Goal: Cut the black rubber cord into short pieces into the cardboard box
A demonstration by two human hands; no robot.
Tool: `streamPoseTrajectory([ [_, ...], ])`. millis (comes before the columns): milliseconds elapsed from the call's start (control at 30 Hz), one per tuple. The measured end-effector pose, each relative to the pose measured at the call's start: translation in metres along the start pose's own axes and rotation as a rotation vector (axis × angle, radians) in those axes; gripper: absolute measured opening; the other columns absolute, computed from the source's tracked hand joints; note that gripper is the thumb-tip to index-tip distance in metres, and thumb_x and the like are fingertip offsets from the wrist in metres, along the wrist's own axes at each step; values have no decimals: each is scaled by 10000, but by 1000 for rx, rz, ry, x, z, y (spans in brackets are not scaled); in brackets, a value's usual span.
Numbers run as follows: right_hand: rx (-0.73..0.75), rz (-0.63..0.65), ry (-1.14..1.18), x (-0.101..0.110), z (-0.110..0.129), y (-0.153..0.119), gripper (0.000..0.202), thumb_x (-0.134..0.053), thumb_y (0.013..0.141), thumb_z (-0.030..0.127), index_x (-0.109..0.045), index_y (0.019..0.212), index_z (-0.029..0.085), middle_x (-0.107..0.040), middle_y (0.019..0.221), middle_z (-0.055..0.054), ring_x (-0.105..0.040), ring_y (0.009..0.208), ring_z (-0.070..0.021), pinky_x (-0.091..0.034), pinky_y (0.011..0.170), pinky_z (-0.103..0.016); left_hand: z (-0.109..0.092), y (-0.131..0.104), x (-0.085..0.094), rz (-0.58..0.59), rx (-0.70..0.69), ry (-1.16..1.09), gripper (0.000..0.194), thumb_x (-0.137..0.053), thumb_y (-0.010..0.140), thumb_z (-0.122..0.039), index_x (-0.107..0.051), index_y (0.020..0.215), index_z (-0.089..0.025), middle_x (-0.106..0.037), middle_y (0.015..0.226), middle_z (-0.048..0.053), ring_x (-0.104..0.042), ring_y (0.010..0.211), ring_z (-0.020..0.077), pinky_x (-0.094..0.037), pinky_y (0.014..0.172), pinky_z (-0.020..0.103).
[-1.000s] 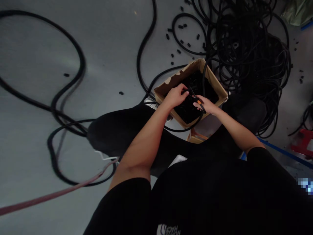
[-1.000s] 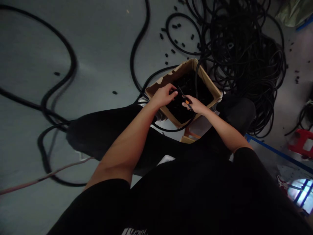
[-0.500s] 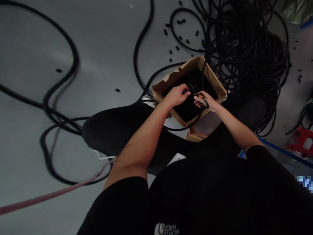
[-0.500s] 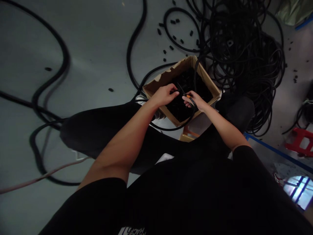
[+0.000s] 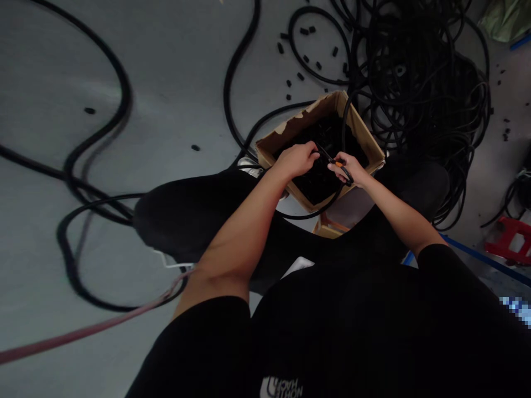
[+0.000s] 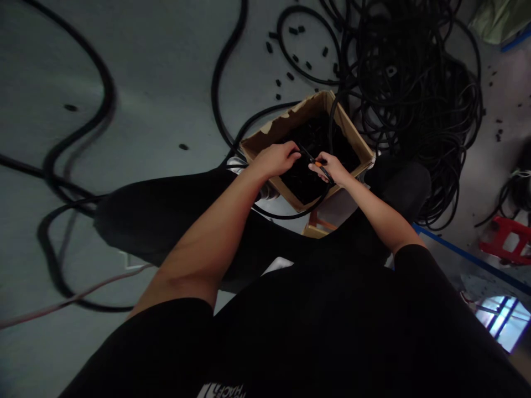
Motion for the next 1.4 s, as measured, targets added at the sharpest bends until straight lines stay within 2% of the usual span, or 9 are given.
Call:
streamPoseTrajectory([
  [200, -94, 14, -55, -3, -11, -1, 538, -1012, 1052, 402, -494, 1011, 266, -553, 587, 130, -480, 440, -69, -388, 410, -132, 11, 4, -8, 69, 18, 139, 373, -615, 1231, -455, -781, 1515, -281, -878, 1442, 157, -811, 1409, 411, -627, 1193, 478],
  [333, -135, 2, -72, -3, -15, -1, 468, -964, 1089, 274, -504, 1003, 259, -564, 580, 120, -493, 436, -71, -391, 403, -127, 16, 12, -17, 140, -34, 124, 377, -643, 1181, -295, -800, 1516, -224, -872, 1478, 174, -810, 1423, 379, -613, 1210, 415],
  [500, -177, -18, -115, -5, -21, -3, 326, -769, 1168, 121, -512, 1017, 253, -578, 573, 105, -526, 440, -86, -407, 407, -125, 23, 13, -18, 133, 13, 185, 427, -618, 1182, -304, -823, 1550, -239, -869, 1482, 209, -818, 1409, 468, -644, 1179, 538],
  [700, -174, 5, -62, -3, -25, 0, 342, -830, 1144, 208, -502, 1068, 264, -662, 651, 86, -621, 497, -104, -499, 465, -135, 20, 14, -24, 205, -88, 212, 482, -574, 1181, -340, -816, 1596, -309, -892, 1430, 130, -841, 1312, 372, -647, 1083, 413],
  [833, -159, -3, -98, 2, -22, 0, 339, -794, 1125, 124, -501, 1022, 260, -577, 583, 121, -507, 433, -79, -390, 416, -116, 21, 15, -21, 168, -81, 240, 475, -561, 1182, -332, -825, 1573, -282, -889, 1411, 145, -845, 1278, 370, -656, 1067, 413],
  [1000, -167, -5, -104, 1, -20, -3, 328, -744, 1153, 94, -513, 985, 254, -573, 567, 110, -464, 399, -80, -342, 371, -130, 24, 14, -11, 159, 5, 246, 500, -516, 1229, -345, -756, 1648, -215, -831, 1571, 210, -796, 1463, 417, -630, 1182, 472],
  [1100, -225, -18, -34, -4, -26, -4, 303, -748, 1184, 139, -520, 1022, 255, -638, 622, 79, -585, 454, -111, -456, 411, -147, 20, 13, -6, 148, 4, 195, 526, -500, 1238, -317, -704, 1700, -171, -802, 1630, 223, -760, 1543, 375, -587, 1259, 427],
  [1233, -256, -9, 85, -15, -31, -5, 244, -781, 1210, 214, -551, 1138, 250, -750, 764, 21, -766, 637, -163, -633, 574, -193, 18, 11, -5, 115, 59, 172, 526, -500, 1243, -307, -705, 1681, -100, -806, 1607, 266, -774, 1527, 398, -593, 1258, 442],
  [1400, -182, 26, 97, -25, -27, -1, 191, -718, 1230, 172, -559, 1157, 248, -745, 836, 21, -754, 693, -136, -587, 597, -154, 10, 10, -9, 104, 36, 176, 518, -509, 1248, -332, -736, 1673, -144, -833, 1570, 239, -786, 1510, 404, -618, 1238, 463],
])
Point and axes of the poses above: each hand's wrist, its own y-axis towards the middle knuckle, its own x-axis out of the back of the hand, z = x × y, the point moved 7 cm from there along y, towards the middle knuckle
